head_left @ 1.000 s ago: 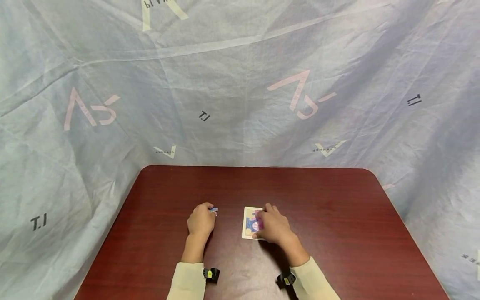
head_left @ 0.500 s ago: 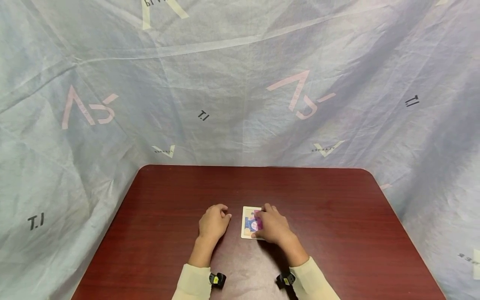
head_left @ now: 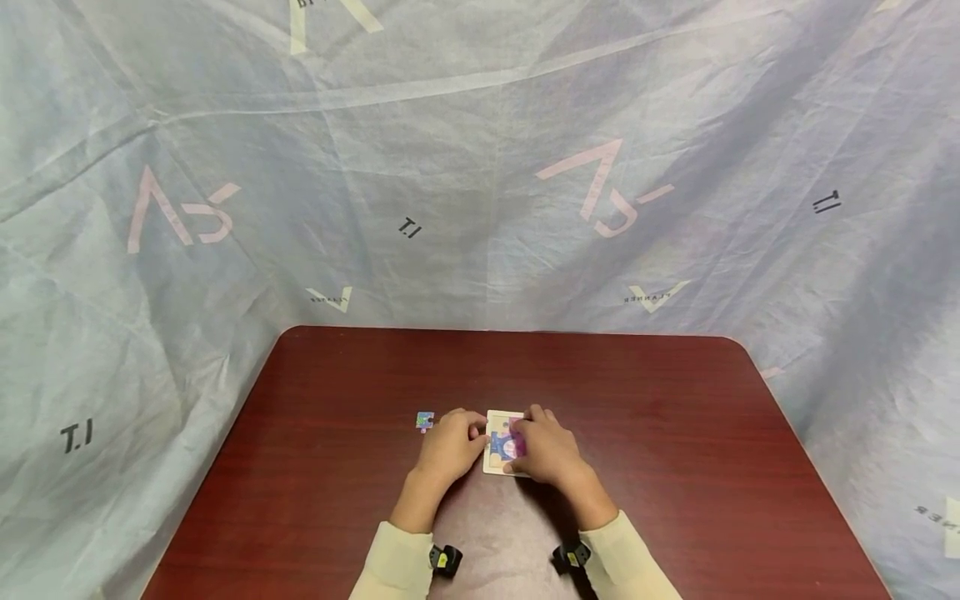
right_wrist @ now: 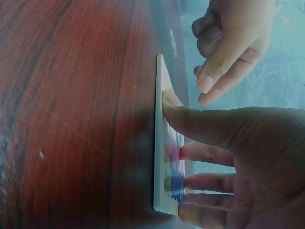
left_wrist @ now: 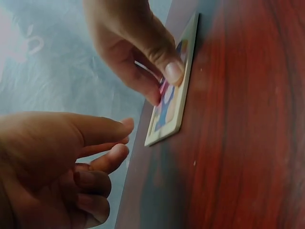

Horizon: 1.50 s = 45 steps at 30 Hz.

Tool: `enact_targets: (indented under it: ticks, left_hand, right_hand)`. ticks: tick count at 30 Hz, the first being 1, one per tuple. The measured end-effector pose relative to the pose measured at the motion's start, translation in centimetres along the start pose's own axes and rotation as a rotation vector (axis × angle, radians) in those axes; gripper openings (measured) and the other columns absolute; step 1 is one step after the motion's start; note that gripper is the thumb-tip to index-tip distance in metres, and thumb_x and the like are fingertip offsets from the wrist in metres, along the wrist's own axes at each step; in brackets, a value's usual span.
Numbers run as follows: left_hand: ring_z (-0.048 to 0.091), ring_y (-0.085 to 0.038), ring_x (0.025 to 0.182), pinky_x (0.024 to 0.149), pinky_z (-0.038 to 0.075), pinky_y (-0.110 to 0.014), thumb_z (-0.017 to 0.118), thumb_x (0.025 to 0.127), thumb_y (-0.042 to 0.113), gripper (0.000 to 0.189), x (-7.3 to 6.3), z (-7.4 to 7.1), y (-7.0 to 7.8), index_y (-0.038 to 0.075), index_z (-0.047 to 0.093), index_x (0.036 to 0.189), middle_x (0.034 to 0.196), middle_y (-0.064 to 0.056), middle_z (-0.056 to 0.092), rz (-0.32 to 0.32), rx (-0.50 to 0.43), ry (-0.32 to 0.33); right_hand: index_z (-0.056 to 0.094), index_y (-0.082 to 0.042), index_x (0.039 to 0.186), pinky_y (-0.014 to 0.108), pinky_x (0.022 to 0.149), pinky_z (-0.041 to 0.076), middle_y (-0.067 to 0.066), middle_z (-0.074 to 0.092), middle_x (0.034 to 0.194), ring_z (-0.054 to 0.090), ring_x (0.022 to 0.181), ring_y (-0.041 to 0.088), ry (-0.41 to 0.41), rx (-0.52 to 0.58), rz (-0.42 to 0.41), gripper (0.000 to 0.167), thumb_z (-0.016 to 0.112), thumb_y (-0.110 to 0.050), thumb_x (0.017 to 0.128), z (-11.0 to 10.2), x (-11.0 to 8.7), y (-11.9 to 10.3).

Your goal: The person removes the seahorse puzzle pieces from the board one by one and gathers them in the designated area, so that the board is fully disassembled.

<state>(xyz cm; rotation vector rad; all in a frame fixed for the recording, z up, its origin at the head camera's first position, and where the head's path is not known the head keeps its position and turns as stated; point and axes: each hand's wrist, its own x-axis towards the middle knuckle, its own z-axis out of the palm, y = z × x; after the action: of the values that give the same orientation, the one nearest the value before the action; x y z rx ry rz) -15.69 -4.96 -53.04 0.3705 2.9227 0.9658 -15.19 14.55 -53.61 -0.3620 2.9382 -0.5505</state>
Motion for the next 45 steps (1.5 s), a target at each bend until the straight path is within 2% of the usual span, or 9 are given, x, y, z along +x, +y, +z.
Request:
enact_targets:
  ticks: [5, 11, 18, 24, 28, 32, 39, 45]
  left_hand:
    - [0.049, -0.009, 0.066, 0.059, 0.041, -0.027, 0.083, 0.09, 0.019, 0.029, 0.0, 0.4, 0.5, 0.009, 0.079, 0.117, 0.084, 0.002, 0.059, 0.02, 0.024, -0.044]
    - [0.052, -0.014, 0.068, 0.062, 0.046, -0.034, 0.086, 0.086, 0.02, 0.04, 0.2, 1.0, 0.7, 0.008, 0.078, 0.123, 0.093, -0.004, 0.065, 0.019, 0.055, -0.086]
    - [0.062, -0.02, 0.077, 0.07, 0.055, -0.041, 0.089, 0.083, 0.019, 0.044, 0.1, 1.6, 0.7, 0.008, 0.078, 0.123, 0.097, -0.007, 0.067, 0.032, 0.112, -0.099]
    - [0.07, -0.029, 0.085, 0.076, 0.059, -0.048, 0.089, 0.083, 0.018, 0.043, 0.2, 1.7, 0.9, 0.007, 0.077, 0.123, 0.106, -0.012, 0.071, 0.022, 0.112, -0.102]
    - [0.07, -0.028, 0.084, 0.075, 0.06, -0.048, 0.09, 0.083, 0.018, 0.041, 0.2, 1.8, 1.0, 0.007, 0.077, 0.121, 0.105, -0.012, 0.07, 0.012, 0.11, -0.102]
    - [0.064, -0.022, 0.076, 0.072, 0.058, -0.046, 0.089, 0.083, 0.016, 0.04, 0.2, 2.0, 1.0, 0.007, 0.075, 0.12, 0.101, -0.009, 0.067, -0.007, 0.086, -0.109]
    - [0.062, -0.022, 0.074, 0.069, 0.055, -0.045, 0.088, 0.085, 0.016, 0.04, 0.0, 2.1, 1.1, 0.008, 0.072, 0.121, 0.101, -0.009, 0.065, -0.031, 0.053, -0.112]
    - [0.053, -0.018, 0.068, 0.065, 0.049, -0.039, 0.088, 0.085, 0.016, 0.04, 0.0, 2.1, 0.9, 0.008, 0.072, 0.121, 0.092, -0.005, 0.059, -0.026, 0.042, -0.1]
  right_hand:
    - [0.077, -0.013, 0.123, 0.057, 0.076, 0.058, 0.012, 0.06, 0.128, 0.057, 0.117, 0.031, -0.014, -0.012, -0.008, 0.06, 0.096, -0.041, 0.073, -0.2, 0.0, -0.2]
    - [0.079, -0.014, 0.12, 0.056, 0.075, 0.058, 0.016, 0.06, 0.129, 0.057, 0.115, 0.032, -0.014, -0.038, -0.018, 0.057, 0.095, -0.042, 0.073, -0.3, -0.1, -0.3]
    - [0.079, -0.014, 0.121, 0.056, 0.075, 0.058, 0.016, 0.06, 0.13, 0.057, 0.116, 0.032, -0.015, -0.039, -0.019, 0.058, 0.096, -0.042, 0.073, -0.2, -0.1, -0.2]
    - [0.079, -0.014, 0.121, 0.056, 0.074, 0.058, 0.015, 0.06, 0.13, 0.056, 0.115, 0.031, -0.014, -0.041, -0.02, 0.058, 0.096, -0.042, 0.073, -0.2, -0.1, -0.1]
    - [0.079, -0.013, 0.121, 0.056, 0.075, 0.058, 0.015, 0.06, 0.131, 0.057, 0.116, 0.032, -0.013, -0.046, -0.022, 0.058, 0.095, -0.043, 0.073, -0.2, -0.1, -0.1]
    - [0.079, -0.014, 0.12, 0.055, 0.075, 0.058, 0.016, 0.06, 0.132, 0.057, 0.116, 0.032, -0.009, -0.051, -0.026, 0.057, 0.095, -0.043, 0.073, -0.1, -0.1, -0.1]
    - [0.081, -0.014, 0.113, 0.056, 0.073, 0.058, 0.013, 0.062, 0.127, 0.059, 0.115, 0.032, 0.049, -0.053, -0.032, 0.024, 0.081, -0.024, 0.09, 0.1, -0.2, -0.2]
    - [0.082, -0.014, 0.106, 0.054, 0.069, 0.059, 0.011, 0.063, 0.123, 0.061, 0.112, 0.031, 0.098, -0.066, -0.03, 0.014, 0.078, -0.018, 0.093, 0.3, -0.3, -0.3]
